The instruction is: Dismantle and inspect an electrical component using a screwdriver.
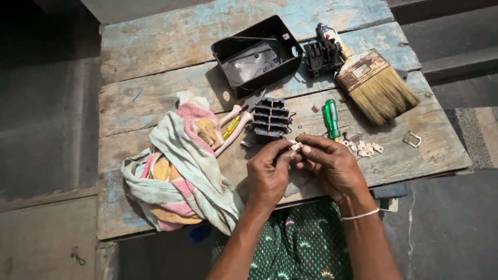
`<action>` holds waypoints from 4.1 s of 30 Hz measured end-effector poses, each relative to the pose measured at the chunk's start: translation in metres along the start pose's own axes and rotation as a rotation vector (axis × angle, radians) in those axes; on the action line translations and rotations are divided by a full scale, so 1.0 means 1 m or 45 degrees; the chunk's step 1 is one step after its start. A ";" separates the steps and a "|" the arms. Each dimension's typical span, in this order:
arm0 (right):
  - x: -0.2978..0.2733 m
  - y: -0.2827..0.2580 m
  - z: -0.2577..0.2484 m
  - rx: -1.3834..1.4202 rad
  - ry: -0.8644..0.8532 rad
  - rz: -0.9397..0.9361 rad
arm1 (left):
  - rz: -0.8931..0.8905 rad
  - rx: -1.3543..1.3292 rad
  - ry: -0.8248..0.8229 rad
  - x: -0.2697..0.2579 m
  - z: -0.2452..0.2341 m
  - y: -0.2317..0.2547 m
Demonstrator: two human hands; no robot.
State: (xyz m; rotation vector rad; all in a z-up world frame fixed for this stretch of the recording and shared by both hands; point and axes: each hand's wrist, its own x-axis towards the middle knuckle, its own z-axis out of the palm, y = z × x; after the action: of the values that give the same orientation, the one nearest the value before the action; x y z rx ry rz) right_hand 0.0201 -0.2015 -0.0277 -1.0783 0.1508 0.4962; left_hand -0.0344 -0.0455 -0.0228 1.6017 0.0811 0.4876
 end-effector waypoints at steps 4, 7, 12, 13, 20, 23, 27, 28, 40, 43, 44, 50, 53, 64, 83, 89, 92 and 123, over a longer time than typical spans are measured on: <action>0.000 -0.001 0.000 0.003 0.000 -0.001 | 0.004 -0.003 -0.042 0.000 -0.001 0.003; 0.000 -0.001 0.000 0.023 -0.005 -0.003 | -0.032 -0.027 -0.050 -0.001 -0.001 0.004; -0.001 -0.001 -0.001 0.038 -0.005 0.010 | -0.027 -0.008 -0.051 -0.002 -0.001 0.005; 0.000 0.000 -0.002 0.040 -0.003 0.010 | -0.028 -0.007 -0.053 -0.002 -0.001 0.003; 0.001 0.001 -0.005 0.042 -0.020 0.001 | 0.020 0.042 -0.038 -0.002 0.001 -0.001; 0.000 0.000 -0.004 0.032 -0.022 0.003 | 0.020 0.078 -0.038 -0.001 0.001 0.000; 0.000 -0.002 -0.002 0.003 0.012 0.009 | 0.027 0.068 -0.042 -0.001 0.001 -0.002; 0.000 -0.002 -0.002 0.003 0.012 0.010 | 0.026 0.068 -0.041 -0.001 0.001 -0.002; -0.021 -0.024 0.009 -0.685 0.094 -0.295 | 0.074 0.497 -0.237 -0.002 -0.019 0.014; -0.032 -0.029 0.018 -1.232 -0.104 -0.664 | -0.027 0.703 -0.441 -0.004 -0.024 0.031; -0.035 -0.029 0.022 -1.612 -0.077 -0.765 | 0.029 0.779 -0.477 -0.005 -0.025 0.033; -0.036 -0.019 0.028 -2.297 -0.214 -1.034 | 0.149 1.005 -0.506 -0.015 -0.021 0.019; -0.036 -0.013 0.029 -2.283 -0.286 -0.916 | 0.200 1.021 -0.427 -0.020 -0.019 0.012; -0.048 0.003 0.034 -1.964 0.011 -1.090 | 0.121 1.106 -0.507 -0.029 -0.022 0.029; -0.037 0.014 0.045 -1.959 0.262 -1.108 | 0.276 1.205 -0.445 -0.024 -0.017 0.005; -0.034 0.008 0.027 -2.040 0.139 -1.159 | 0.194 1.172 -0.496 -0.019 -0.020 0.017; -0.035 0.012 0.030 -2.022 0.150 -1.196 | 0.217 1.203 -0.519 -0.015 -0.019 0.012; -0.040 0.021 0.030 -1.974 0.101 -1.383 | 0.237 1.298 -0.641 -0.009 -0.030 0.012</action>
State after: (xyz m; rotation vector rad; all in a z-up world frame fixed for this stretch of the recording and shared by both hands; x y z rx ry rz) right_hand -0.0288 -0.1801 -0.0162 -2.4112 -0.8754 -0.5938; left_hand -0.0561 -0.0222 -0.0135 2.7070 -0.2427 0.1497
